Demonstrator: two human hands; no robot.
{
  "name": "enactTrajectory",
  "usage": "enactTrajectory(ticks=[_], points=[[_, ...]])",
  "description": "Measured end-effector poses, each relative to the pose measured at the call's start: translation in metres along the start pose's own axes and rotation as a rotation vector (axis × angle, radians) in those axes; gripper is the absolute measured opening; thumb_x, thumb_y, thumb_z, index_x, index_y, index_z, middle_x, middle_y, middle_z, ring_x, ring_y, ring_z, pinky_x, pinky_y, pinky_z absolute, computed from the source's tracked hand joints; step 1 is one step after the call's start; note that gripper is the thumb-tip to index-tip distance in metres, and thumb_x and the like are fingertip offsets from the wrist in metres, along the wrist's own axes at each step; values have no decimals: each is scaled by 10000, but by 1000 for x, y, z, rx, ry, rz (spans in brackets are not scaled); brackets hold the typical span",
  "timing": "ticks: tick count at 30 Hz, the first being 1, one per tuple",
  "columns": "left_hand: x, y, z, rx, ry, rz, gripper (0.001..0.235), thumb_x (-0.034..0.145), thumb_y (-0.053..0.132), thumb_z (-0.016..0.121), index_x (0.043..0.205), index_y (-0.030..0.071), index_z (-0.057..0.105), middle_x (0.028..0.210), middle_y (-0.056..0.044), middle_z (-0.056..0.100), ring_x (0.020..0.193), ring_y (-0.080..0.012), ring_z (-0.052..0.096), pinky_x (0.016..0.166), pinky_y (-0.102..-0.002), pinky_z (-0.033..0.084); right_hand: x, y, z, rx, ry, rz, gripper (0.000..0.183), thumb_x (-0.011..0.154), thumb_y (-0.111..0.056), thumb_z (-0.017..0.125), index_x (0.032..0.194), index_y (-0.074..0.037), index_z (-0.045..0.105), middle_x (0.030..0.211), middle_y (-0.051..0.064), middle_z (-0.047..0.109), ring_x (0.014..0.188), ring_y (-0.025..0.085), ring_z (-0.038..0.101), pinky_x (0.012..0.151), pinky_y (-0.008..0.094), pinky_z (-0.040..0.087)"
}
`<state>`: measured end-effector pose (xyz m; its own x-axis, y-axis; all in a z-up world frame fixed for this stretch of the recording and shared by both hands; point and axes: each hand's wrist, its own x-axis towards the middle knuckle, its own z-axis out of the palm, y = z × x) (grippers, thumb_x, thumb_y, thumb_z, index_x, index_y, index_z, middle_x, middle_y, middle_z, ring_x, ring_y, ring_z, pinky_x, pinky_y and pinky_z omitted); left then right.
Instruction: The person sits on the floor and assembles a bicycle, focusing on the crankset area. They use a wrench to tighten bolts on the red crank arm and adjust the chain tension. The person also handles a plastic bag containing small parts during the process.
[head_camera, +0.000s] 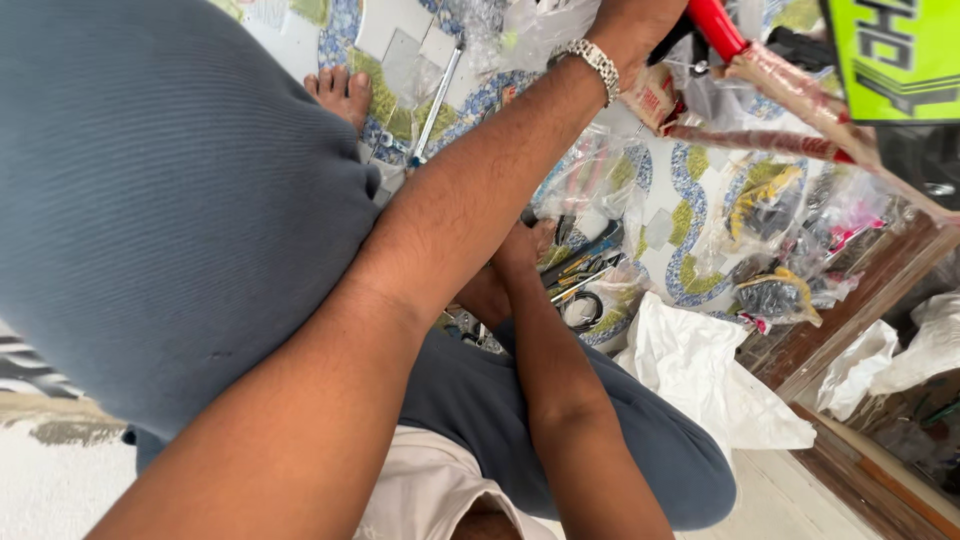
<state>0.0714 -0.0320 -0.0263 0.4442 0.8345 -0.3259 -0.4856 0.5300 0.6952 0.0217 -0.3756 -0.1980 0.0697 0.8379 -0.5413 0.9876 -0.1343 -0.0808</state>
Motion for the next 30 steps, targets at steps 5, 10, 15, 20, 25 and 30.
enactTrajectory(ticks=[5, 10, 15, 20, 25, 30], points=[[4, -6, 2, -1, -4, -7, 304, 879, 265, 678, 962, -28, 685, 859, -105, 756, 747, -191, 732, 682, -363, 596, -6, -9, -10, 175, 59, 21, 311, 932, -290, 632, 1148, -96, 744, 1106, 149, 756, 997, 305, 712, 915, 442, 538], [5, -6, 3, -13, -16, -9, 313, 884, 274, 676, 967, -27, 683, 863, -107, 760, 752, -192, 740, 689, -364, 605, -14, -8, -15, 117, 171, -100, 316, 928, -267, 618, 1156, -80, 729, 1120, 150, 761, 1049, 309, 699, 951, 571, 405], [-1, -15, 1, -17, -18, -23, 322, 890, 284, 673, 972, -27, 680, 867, -109, 763, 756, -193, 747, 696, -365, 613, -20, 2, -14, 208, 17, 12, 259, 1026, -305, 585, 1125, -125, 743, 1074, 168, 745, 1022, 356, 694, 969, 622, 400], [2, -16, 3, -12, -26, -13, 331, 895, 294, 671, 977, -26, 678, 871, -111, 767, 761, -195, 755, 703, -367, 622, -24, -13, -40, 182, 116, -15, 242, 913, -199, 594, 1042, -94, 770, 875, 192, 763, 884, 414, 692, 1067, 779, 203], [2, -20, 0, 6, -25, -12, 339, 900, 303, 668, 983, -26, 675, 875, -113, 770, 766, -196, 763, 711, -368, 631, -24, -17, -45, 203, 217, -116, 241, 934, -150, 572, 1078, -61, 743, 984, 205, 743, 925, 394, 695, 1032, 657, 358], [3, -23, -4, 21, -20, -8, 348, 905, 313, 666, 988, -25, 673, 879, -115, 774, 771, -197, 771, 718, -369, 639, -19, -18, -48, 226, 91, -180, 171, 855, -128, 650, 964, -45, 752, 917, 205, 744, 832, 393, 703, 800, 567, 510]])
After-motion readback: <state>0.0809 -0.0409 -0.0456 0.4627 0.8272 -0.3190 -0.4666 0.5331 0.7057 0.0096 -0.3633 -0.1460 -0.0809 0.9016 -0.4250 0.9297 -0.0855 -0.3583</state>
